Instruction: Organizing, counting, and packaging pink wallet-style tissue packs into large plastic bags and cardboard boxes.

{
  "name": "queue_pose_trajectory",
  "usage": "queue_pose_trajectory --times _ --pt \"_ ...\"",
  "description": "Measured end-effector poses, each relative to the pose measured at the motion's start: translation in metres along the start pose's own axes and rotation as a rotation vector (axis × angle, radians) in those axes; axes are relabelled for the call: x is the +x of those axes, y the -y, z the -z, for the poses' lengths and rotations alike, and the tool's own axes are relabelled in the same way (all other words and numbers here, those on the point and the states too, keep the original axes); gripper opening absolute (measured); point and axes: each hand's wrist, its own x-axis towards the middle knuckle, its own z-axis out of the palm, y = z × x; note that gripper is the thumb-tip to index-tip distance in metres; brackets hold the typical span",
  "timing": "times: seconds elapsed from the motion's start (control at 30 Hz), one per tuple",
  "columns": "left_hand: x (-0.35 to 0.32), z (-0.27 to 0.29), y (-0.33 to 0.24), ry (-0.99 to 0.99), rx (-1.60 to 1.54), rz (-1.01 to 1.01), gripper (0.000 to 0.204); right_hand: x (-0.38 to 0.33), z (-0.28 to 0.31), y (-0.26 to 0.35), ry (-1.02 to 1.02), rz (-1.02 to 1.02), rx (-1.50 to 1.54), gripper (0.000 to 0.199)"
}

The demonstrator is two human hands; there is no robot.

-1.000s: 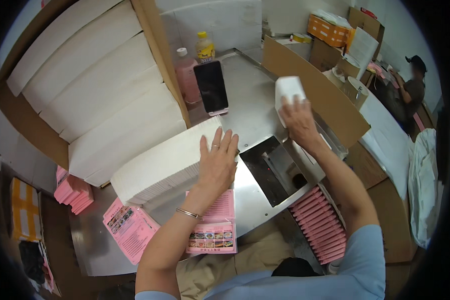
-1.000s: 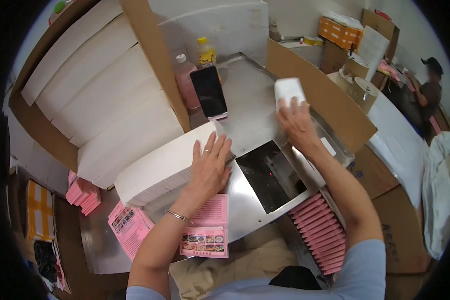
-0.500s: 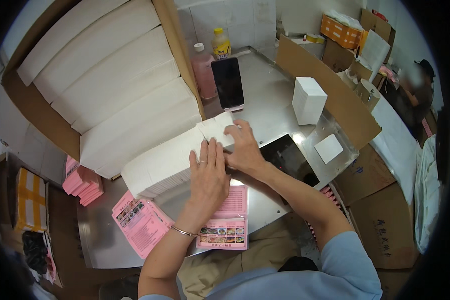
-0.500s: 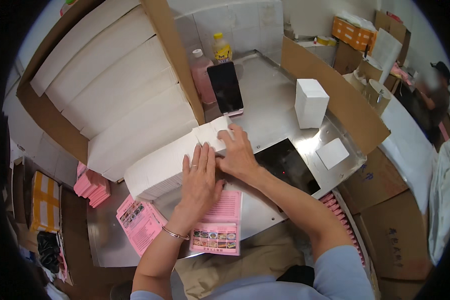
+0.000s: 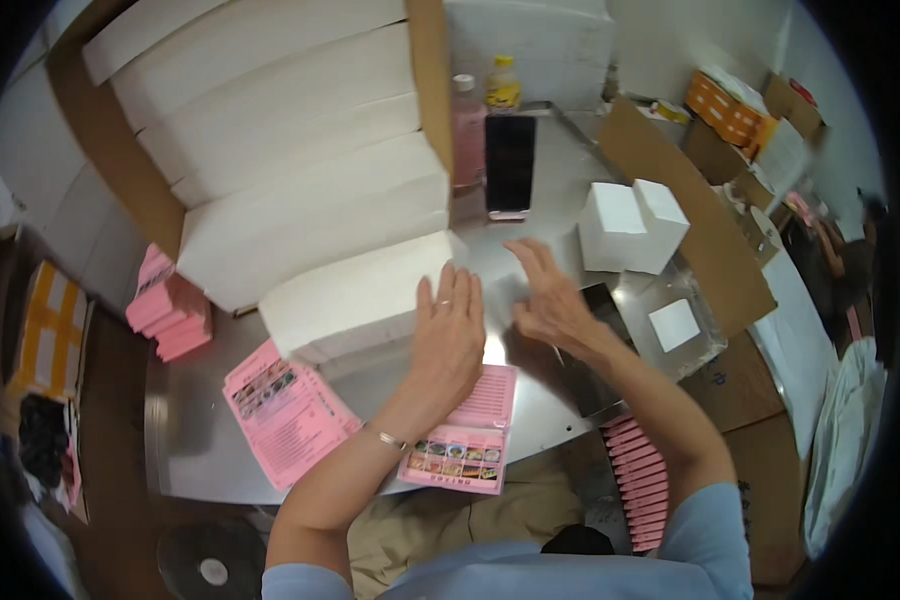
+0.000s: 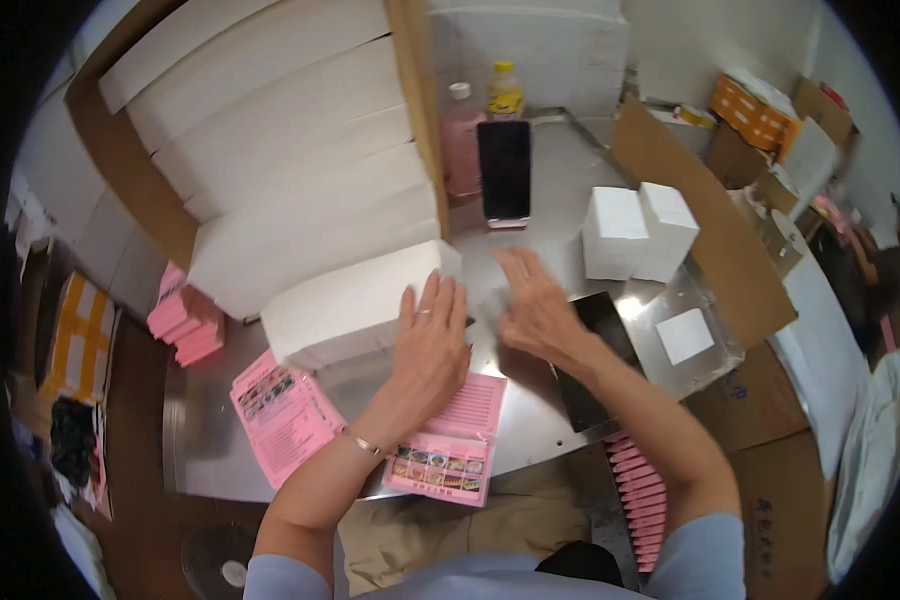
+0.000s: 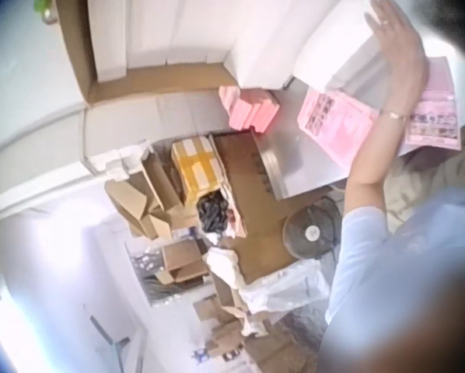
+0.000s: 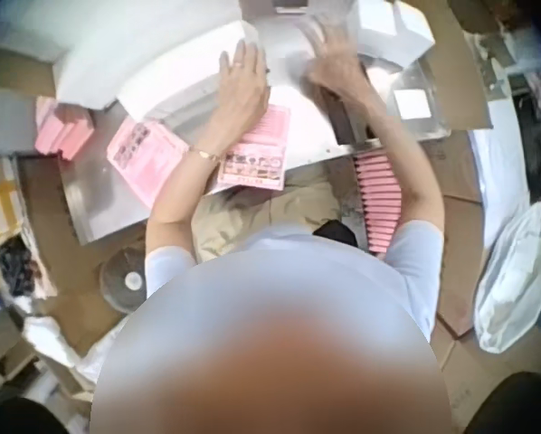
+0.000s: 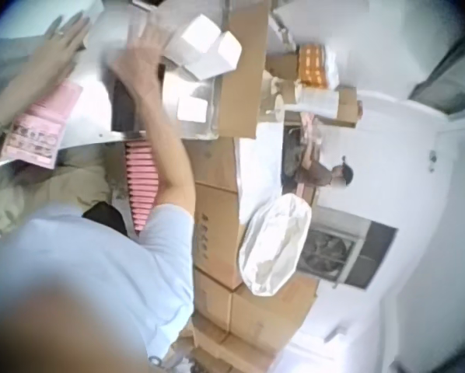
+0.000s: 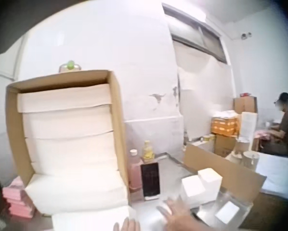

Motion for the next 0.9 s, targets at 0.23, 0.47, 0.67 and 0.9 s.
queue_pose_trajectory --times 0.23,0.47,0.67,0.9 --pt "-0.053 0.050 0.077 -0.467 -0.299 0.556 0.075 0.005 -0.045 0.032 0.032 -0.249 0.646 0.087" --pt "-0.064 0.035 0.125 -0.189 -0.987 0.841 0.078 0.023 -0.043 0.051 0.099 -0.042 0.416 0.099" --pt "-0.004 0.040 0.085 0.110 -0.899 0.694 0.081 0.006 -0.033 0.019 -0.049 -0.087 0.204 0.080" --pt "0.020 0.025 0.065 0.099 -0.110 0.579 0.101 0.002 -0.042 0.040 -0.142 -0.170 0.007 0.077"
